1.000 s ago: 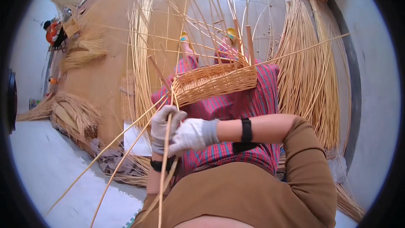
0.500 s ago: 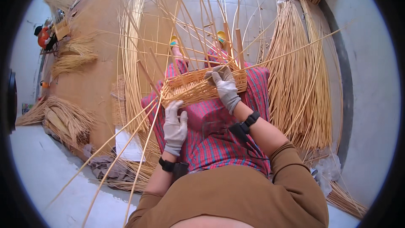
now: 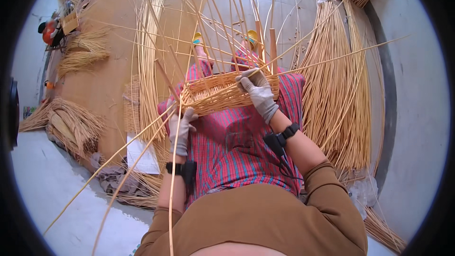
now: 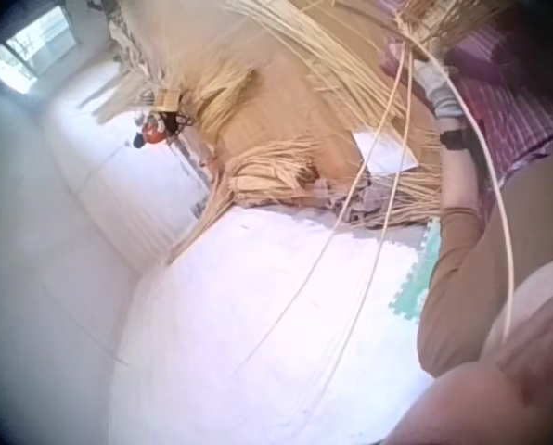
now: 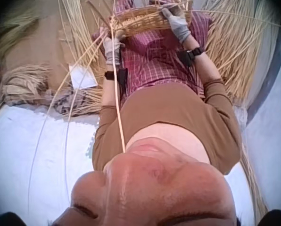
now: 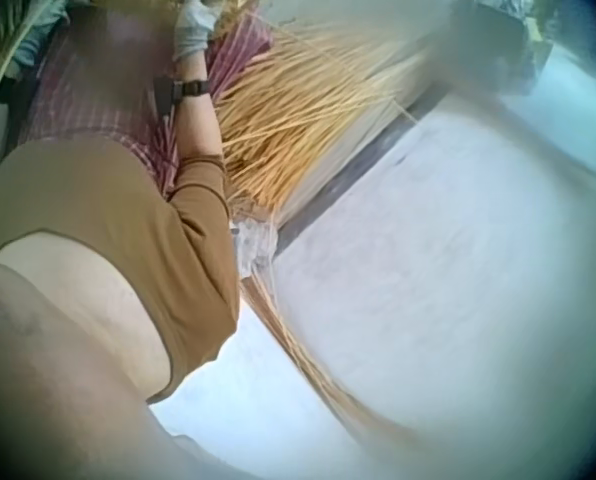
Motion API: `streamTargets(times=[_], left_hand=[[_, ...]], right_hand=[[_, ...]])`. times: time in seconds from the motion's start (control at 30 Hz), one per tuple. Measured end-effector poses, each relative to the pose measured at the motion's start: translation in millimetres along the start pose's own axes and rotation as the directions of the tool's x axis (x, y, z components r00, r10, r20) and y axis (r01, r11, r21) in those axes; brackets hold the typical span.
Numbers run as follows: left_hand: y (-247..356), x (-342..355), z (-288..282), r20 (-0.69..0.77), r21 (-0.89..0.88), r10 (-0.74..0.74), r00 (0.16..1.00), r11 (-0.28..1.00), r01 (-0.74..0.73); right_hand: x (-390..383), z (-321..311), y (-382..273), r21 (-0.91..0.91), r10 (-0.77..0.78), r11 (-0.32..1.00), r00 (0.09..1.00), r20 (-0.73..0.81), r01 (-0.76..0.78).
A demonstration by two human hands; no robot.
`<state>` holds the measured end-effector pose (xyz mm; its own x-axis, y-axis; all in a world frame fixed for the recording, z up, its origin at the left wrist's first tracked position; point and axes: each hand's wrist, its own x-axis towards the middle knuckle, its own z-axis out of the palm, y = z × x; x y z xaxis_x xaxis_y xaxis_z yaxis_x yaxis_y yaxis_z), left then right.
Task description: Weaving a small rectangular basket from long plant fibers.
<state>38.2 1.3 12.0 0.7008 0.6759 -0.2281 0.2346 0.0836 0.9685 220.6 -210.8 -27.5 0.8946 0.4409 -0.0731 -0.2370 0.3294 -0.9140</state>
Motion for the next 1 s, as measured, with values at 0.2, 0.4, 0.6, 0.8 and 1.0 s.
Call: streamTargets(times=[0.2,0.4,0.6,0.8,1.0], left_hand=[[-23.6,35.4,4.4,-0.006,0.023,-0.208,0.978,0.978,0.208],[-26.0,29.5,7.1,-0.110,-0.056,-0.253,0.961,0.967,0.249],[-43.5,-33.6,18.3,-0.087,0.124,0.293,0.952,0.951,-0.282],[-1.0,40.5,33.7,0.311,0.072,-0.089,0.946,0.995,0.070],[-9.1,51.6,65.2,0.206,0.219,-0.108,0.973,0.974,0.062]], right_hand=[[5.8,8.0,1.0,-0.090,-0.136,0.987,0.991,-0.019,0.133],[9.7,13.3,12.6,-0.044,-0.023,0.999,0.984,-0.176,0.016],[8.7,-5.7,8.2,-0.039,0.055,0.997,0.992,-0.115,-0.060],[10.4,33.2,4.2,-0.279,-0.084,0.959,0.989,-0.124,0.047],[126.3,130.1,-19.1,-0.747,-0.549,0.020,0.632,0.547,0.664]])
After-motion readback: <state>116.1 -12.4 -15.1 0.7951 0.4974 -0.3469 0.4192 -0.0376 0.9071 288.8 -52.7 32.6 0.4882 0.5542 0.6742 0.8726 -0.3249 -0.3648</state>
